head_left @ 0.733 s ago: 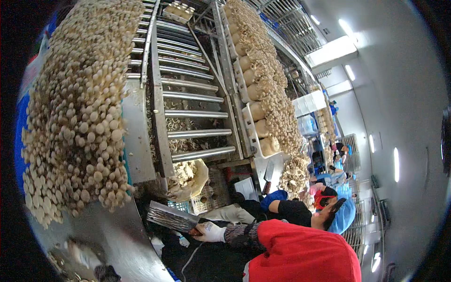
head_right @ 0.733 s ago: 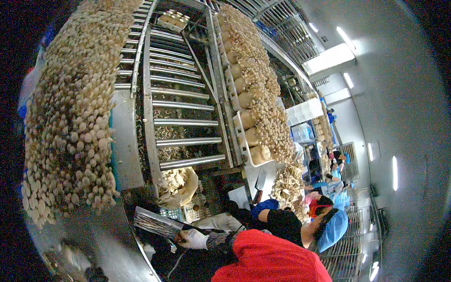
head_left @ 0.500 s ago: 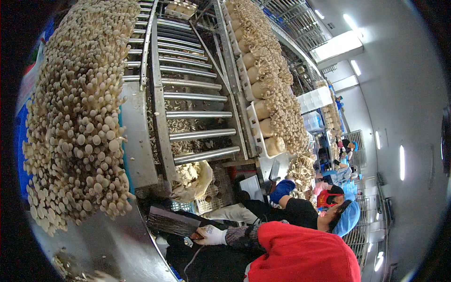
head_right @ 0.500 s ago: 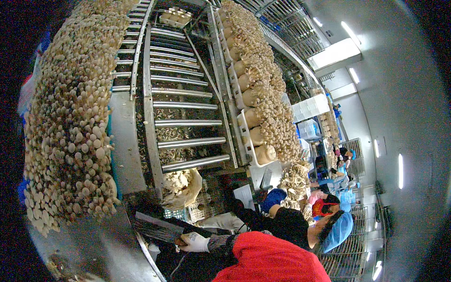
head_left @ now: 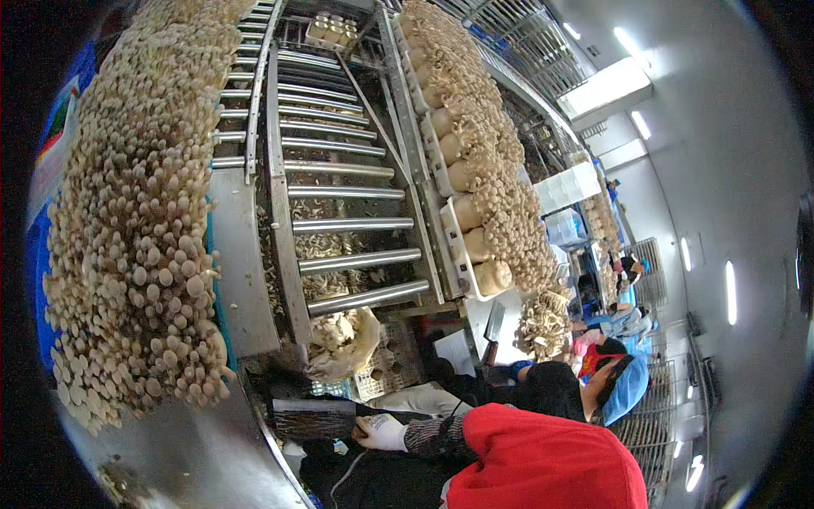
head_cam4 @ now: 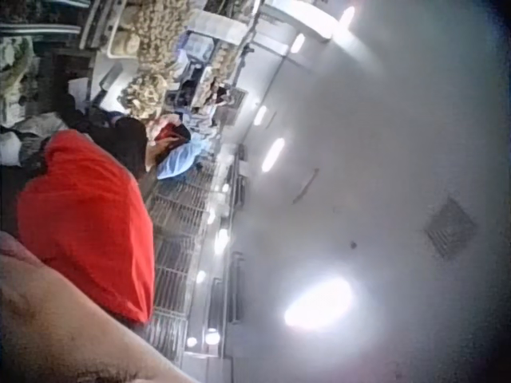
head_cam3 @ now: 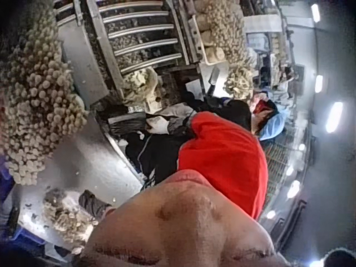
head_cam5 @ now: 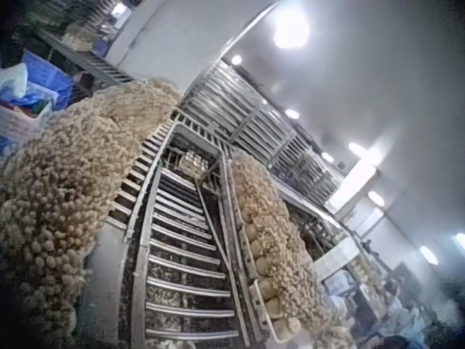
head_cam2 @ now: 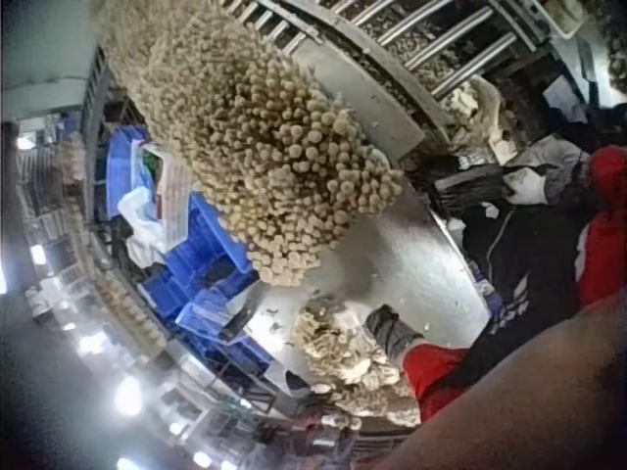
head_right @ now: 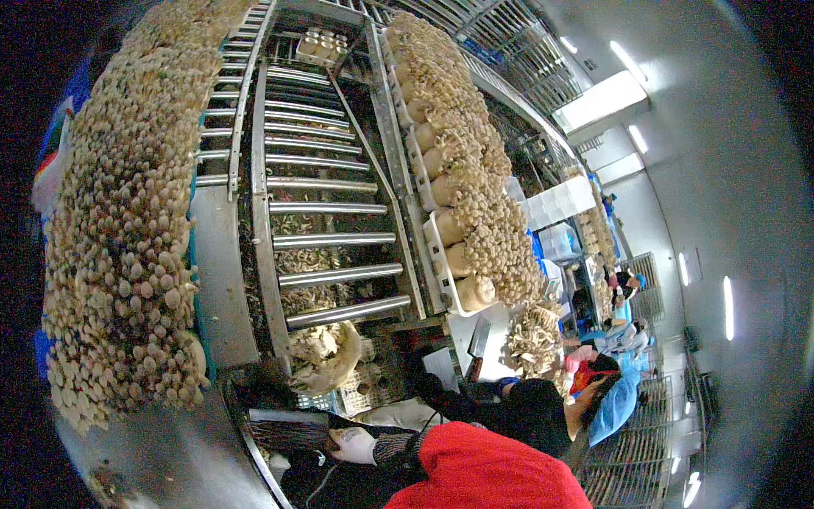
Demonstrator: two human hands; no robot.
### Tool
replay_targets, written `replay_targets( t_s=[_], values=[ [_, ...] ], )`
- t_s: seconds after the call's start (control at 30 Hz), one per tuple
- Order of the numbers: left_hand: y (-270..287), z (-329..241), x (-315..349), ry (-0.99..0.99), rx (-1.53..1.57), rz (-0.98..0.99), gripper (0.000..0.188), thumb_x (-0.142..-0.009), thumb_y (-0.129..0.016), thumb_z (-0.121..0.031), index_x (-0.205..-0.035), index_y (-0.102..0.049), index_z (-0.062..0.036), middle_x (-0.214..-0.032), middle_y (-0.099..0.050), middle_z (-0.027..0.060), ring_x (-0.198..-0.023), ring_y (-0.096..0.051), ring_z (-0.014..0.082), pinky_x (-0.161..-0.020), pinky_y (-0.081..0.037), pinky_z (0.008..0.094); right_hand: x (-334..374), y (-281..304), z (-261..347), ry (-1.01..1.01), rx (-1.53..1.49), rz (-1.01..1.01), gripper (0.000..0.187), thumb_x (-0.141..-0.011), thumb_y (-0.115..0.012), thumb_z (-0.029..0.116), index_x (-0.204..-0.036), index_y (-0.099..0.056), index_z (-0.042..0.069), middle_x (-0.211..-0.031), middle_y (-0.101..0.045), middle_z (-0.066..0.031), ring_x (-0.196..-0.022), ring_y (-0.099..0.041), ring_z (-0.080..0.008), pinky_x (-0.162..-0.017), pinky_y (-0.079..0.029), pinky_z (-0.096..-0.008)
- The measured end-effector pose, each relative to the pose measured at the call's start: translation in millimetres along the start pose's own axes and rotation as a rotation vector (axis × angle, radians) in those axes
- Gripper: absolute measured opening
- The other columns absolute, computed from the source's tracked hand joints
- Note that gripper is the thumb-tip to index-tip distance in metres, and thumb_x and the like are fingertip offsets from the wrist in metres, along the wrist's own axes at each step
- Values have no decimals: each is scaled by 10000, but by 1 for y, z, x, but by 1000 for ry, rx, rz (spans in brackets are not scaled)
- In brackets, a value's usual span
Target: The person lifts a tray of mushrooms from a conveyor, cuts the mushrooms from their bases with a knife, and separates them by hand into a box.
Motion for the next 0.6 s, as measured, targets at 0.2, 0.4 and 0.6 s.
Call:
replay_targets(
  t_s=[0.2, 0.4, 0.6],
  values=[
    [-62, -186, 120, 620, 1595, 683, 624, -1006, -529, -348, -1498, -313, -29, -1539, -323, 208, -1384, -378, 315, -1140, -327, 470, 18, -36, -14, -109, -103, 156, 539, -866, -577, 443, -1122, -540, -30, -968, -676, -219, -931, -666, -374, -814, -529, -447],
    [-117, -228, 235, 1298, 2389, 1281, 561, -1010, -490, -376, -1495, -387, -114, -1509, -426, 78, -1370, -385, 351, -1131, -329, 503, 42, -59, 12, -210, -154, 286, 572, -858, -590, 483, -1191, -532, 22, -1087, -652, -228, -1037, -640, -367, -881, -509, -438],
    [23, -389, 279, 1243, 1918, 1786, 476, -1036, -406, -377, -1374, -469, -48, -1396, -497, 147, -1232, -519, 320, -1054, -434, 462, 113, -67, -66, -577, -161, 118, 609, -851, -591, 524, -1219, -571, 40, -1037, -673, -218, -955, -671, -341, -839, -532, -412]
  ],
)
Point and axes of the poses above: each hand's wrist, its own x-axis away from the middle knuckle, its own y-axis out of the back of the hand, z = x × y, the point moved 7 cm from there along -x, towards the middle knuckle
